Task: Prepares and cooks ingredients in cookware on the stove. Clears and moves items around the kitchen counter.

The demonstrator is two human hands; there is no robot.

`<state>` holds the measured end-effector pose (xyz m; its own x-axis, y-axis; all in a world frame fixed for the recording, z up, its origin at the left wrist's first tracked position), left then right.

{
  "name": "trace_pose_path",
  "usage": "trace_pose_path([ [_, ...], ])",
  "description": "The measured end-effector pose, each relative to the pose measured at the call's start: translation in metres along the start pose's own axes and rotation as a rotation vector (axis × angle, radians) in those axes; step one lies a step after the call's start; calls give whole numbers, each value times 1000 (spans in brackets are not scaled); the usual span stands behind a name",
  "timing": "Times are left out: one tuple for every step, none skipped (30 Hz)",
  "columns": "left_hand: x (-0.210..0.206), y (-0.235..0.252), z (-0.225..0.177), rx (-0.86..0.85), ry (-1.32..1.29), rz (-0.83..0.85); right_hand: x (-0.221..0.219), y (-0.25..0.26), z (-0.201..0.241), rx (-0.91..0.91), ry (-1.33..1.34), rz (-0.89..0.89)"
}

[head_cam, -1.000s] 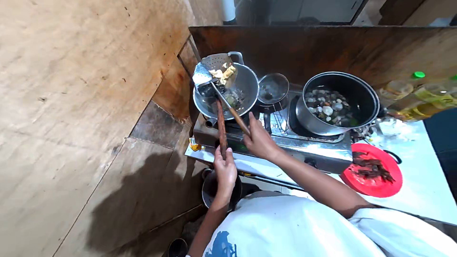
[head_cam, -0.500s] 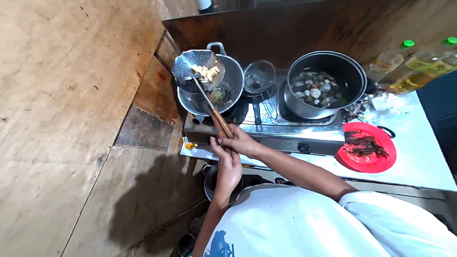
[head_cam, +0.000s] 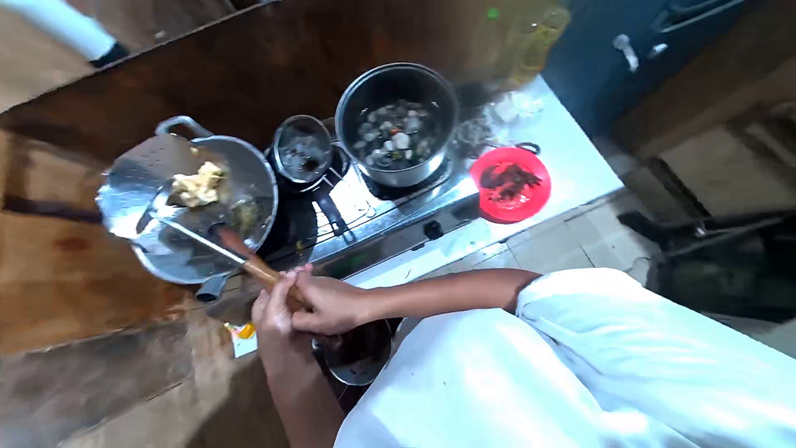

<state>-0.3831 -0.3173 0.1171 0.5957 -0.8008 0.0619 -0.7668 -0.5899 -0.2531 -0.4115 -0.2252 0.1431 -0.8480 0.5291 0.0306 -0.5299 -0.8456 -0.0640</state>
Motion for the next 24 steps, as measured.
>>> trace_pose_path([
  [-2,-2,1,-20,-1,-4,3,-4,-1,8,-8,-7],
  [-3,-5,2,-33,10,-12,4,-8,-2,22,-3,-13],
  [-6,-8,1,-43,21,-32,7,-11,-3,44,9,-16],
  [-11,-8,-2,-54,30,-51,13,-15,-4,66,26,-16],
  [-14,-9,-5,-61,40,-65,18,-21,-6,82,53,-11],
  [-17,-11,-9,-62,55,-83,26,-30,-7,90,80,-20],
  [-17,-10,-11,-56,56,-88,36,-43,-9,99,102,-46],
  [-18,-10,-14,-44,46,-94,51,-58,-11,112,122,-106],
  [-18,-11,-16,-39,35,-101,70,-74,-18,110,126,-199],
  [-16,-10,-18,-32,39,-111,94,-93,-30,142,116,-354],
  [-14,-9,-19,-34,57,-113,124,-115,-45,209,65,-546],
  [-13,-9,-21,-38,74,-108,158,-141,-64,258,-23,-726],
  [-10,-9,-22,-44,76,-104,192,-171,-86,251,-141,-871],
  [-7,-9,-22,-45,73,-102,225,-203,-111,174,-257,-983],
  [-5,-10,-23,-40,62,-105,257,-235,-138,24,-354,-1072],
  [-4,-10,-23,-34,53,-107,285,-267,-166,-184,-424,-1142],
  [-3,-11,-25,-30,53,-112,308,-297,-194,-414,-433,-1199],
  [-2,-12,-27,-26,61,-117,326,-323,-222,-628,-362,-1247],
  [-2,-11,-29,-27,82,-120,339,-343,-246,-767,-246,-1291],
  [0,-12,-31,-26,99,-126,344,-355,-268,-825,-99,-1332],
  [2,-13,-32,-25,106,-125,343,-362,-289,-823,71,-1366],
  [5,-13,-31,-18,102,-122,338,-364,-306,-765,248,-1388],
  [7,-14,-30,-17,82,-122,336,-361,-317,-694,390,-1368],
  [7,-17,-31,-13,65,-119,338,-357,-318,-615,468,-1341],
])
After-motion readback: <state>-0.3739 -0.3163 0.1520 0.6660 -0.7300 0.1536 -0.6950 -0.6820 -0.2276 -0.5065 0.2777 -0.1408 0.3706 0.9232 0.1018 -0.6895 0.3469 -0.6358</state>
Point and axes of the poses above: each hand's wrist, its own y-axis towards the middle knuckle, its own x-axis out of the back of the hand, z = x × y, the point moved 8 cm from there along y, towards the middle knuckle, and after that the axes turned 7 degrees about y, right-handed, at the moved point
